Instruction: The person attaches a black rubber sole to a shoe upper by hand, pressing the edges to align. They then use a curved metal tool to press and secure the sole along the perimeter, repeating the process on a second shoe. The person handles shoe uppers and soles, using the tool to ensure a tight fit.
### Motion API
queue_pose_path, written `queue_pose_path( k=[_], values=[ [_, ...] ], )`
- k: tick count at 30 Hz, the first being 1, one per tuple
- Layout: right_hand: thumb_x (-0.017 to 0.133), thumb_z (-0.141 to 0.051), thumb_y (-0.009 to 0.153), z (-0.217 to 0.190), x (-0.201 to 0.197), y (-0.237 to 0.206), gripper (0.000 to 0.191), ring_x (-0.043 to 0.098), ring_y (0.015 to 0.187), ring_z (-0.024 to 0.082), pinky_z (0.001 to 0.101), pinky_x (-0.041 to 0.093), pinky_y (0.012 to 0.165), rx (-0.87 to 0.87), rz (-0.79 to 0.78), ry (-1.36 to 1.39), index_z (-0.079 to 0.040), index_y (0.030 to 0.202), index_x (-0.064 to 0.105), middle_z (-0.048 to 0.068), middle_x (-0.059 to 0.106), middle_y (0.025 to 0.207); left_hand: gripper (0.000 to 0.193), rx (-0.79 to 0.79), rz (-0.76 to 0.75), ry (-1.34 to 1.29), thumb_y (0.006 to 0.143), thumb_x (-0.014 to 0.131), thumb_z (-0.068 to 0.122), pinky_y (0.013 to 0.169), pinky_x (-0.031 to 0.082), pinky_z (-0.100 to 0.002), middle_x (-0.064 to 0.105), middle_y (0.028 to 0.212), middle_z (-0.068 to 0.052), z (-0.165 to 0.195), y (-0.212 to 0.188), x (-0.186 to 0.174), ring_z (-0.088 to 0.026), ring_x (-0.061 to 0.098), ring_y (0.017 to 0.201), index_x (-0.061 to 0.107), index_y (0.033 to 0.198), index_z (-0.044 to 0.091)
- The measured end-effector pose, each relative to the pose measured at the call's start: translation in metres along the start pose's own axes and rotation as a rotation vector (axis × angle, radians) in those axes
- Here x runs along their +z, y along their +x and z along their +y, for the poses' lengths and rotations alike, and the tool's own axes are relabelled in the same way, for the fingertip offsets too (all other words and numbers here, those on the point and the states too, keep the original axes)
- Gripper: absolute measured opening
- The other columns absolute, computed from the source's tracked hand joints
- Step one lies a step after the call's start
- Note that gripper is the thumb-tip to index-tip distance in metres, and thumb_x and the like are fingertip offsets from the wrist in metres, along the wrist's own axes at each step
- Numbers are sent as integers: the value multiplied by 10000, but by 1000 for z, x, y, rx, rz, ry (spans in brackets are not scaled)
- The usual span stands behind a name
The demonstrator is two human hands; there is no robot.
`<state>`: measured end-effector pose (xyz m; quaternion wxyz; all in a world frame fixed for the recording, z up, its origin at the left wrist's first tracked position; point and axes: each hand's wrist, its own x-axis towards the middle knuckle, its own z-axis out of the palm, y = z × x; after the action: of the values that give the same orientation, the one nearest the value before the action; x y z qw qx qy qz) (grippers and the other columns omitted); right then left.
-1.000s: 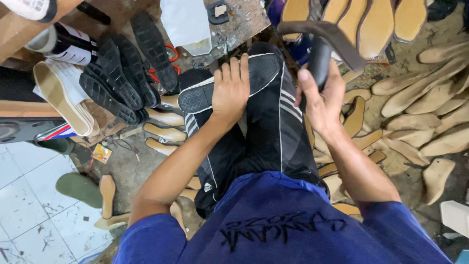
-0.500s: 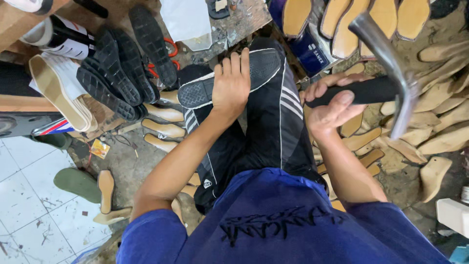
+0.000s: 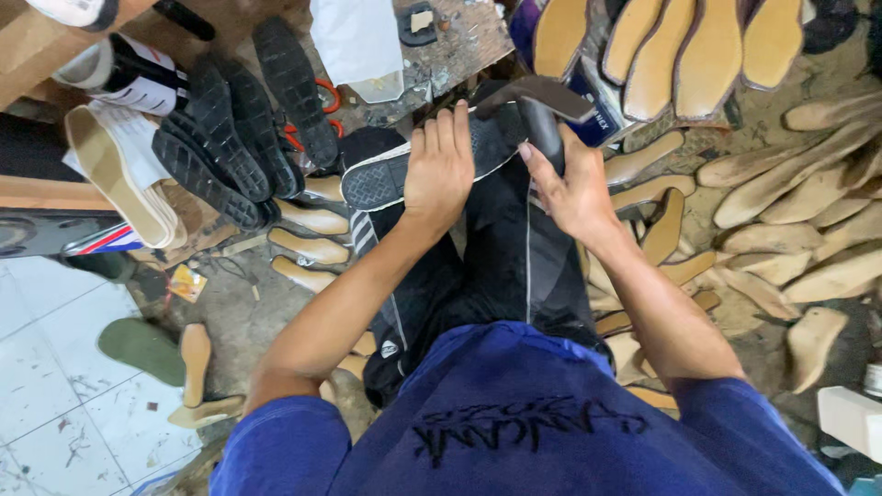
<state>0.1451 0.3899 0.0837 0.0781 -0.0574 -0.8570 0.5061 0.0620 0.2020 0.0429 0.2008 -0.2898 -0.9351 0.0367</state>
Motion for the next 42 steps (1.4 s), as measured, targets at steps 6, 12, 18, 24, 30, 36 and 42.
queue_pose_path(
  k=[6,12,18,24,30,36,42],
  values=[
    [572,-323,1128,4,6,-8,300,578,558,181,329,505,530,-307,421,829,-33,1122,497,106,588,761,552,-13,46,37,947,536,180,953,482,-382,594,1223,-158,-2,-2,0,-272,578,1021,500,1432,-80],
    [567,-350,1121,13,-3,-14,349,532,538,139,303,439,495,74,153,281,-9,1072,508,53,544,681,541,2,63,16,948,536,169,917,479,-382,598,1208,-154,2,1,0,-275,582,1019,497,1436,-60],
    [607,-302,1012,16,8,-23,304,534,513,147,324,460,472,144,320,549,-24,1078,505,39,548,669,557,-2,-19,13,956,560,176,932,479,-393,600,1218,-162,2,1,0,-275,582,1019,503,1453,-67],
    [571,-293,1156,36,11,-38,367,578,548,154,303,482,528,16,315,476,32,985,586,62,578,686,552,-23,19,38,937,558,181,973,472,-397,593,1242,-150,2,0,2,-279,588,1075,502,1441,-37],
    [541,-284,1074,45,21,-50,262,518,494,155,297,429,453,147,260,328,-22,1084,538,58,553,666,550,-32,55,61,950,557,178,999,464,-405,590,1259,-162,1,-3,3,-296,585,1081,493,1449,-43],
    [385,-297,1251,49,22,-39,430,570,680,203,347,465,687,-275,368,369,-13,962,530,103,602,769,572,-52,26,32,938,556,186,987,465,-398,593,1250,-157,3,-1,1,-279,577,1047,484,1456,-45],
    [569,-272,1096,41,28,-36,277,531,520,126,284,441,468,108,210,357,-7,1031,516,32,547,674,586,-22,-10,16,935,567,197,918,463,-381,593,1184,-140,-2,-2,1,-264,568,1005,483,1458,-54]
  ],
)
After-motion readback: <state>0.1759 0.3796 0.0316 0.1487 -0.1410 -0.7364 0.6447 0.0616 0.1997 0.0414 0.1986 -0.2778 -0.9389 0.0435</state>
